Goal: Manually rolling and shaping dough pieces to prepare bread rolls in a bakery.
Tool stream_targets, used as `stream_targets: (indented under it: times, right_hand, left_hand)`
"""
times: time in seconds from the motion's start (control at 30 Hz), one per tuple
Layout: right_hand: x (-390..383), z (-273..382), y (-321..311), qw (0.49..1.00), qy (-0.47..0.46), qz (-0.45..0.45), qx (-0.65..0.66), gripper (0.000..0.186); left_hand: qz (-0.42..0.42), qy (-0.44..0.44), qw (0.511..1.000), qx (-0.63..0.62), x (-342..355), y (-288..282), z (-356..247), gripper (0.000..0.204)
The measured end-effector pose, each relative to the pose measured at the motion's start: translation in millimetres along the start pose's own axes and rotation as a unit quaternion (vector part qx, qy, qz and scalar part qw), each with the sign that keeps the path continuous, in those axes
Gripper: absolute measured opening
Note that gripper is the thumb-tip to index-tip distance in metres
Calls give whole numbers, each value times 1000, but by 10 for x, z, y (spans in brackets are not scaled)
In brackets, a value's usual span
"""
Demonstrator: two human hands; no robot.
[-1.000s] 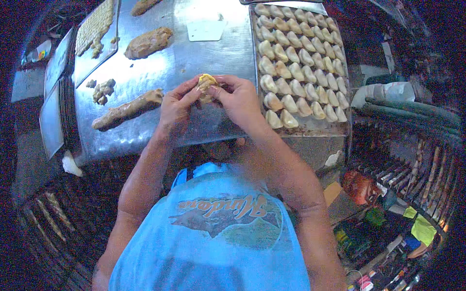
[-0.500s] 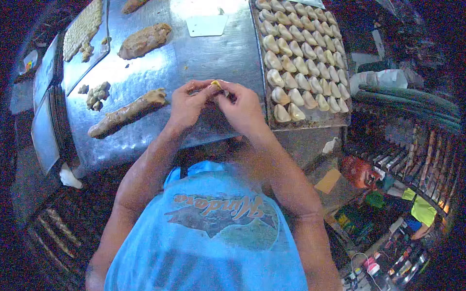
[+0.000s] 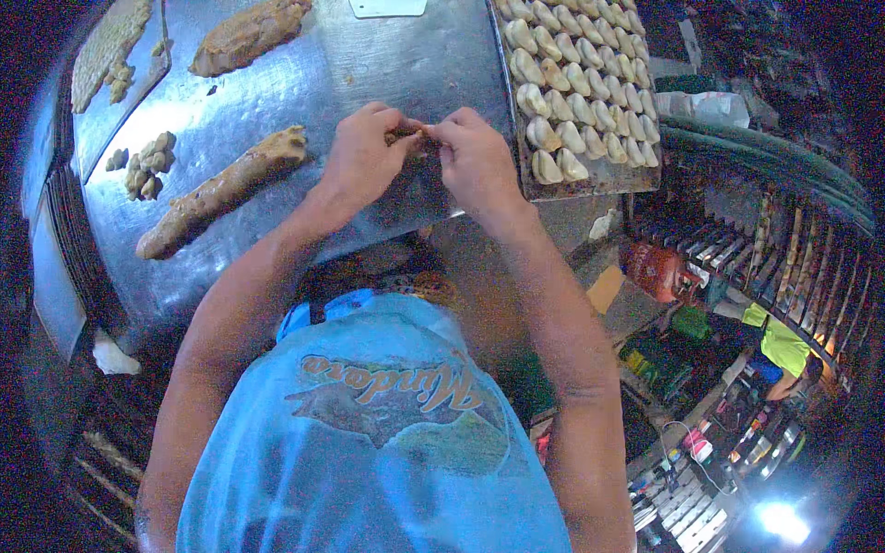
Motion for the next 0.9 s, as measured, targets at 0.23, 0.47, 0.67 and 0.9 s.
stream_targets:
  times: [0.23,0.47,0.67,0.9]
  right_hand:
    - [87,-52,67,1000,-1,-1,22,25]
    - [174,-170,-6,992,-1,86,97,20]
    - [169,-227,59,993,-8,84,85,21]
    - [-375,-306,170,987,-105,-74,-98,35]
  left_hand:
    - [-76,27,996,33,-113,116,-219,46]
    - [-151,61,964,210,-317,173,-173,56]
    - [-131,-103,986,-22,-173,261,-126,28]
    - [-115,135,905,387,-552,440,-116,49]
Point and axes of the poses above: each hand's wrist, its own x-axis towards the middle knuckle, its own y-axis out of the palm, z = x × y, the point moved 2 cm from there along x, towards the middle knuckle, and after that the axes turned 8 degrees about -x, right-handed, at the moved point
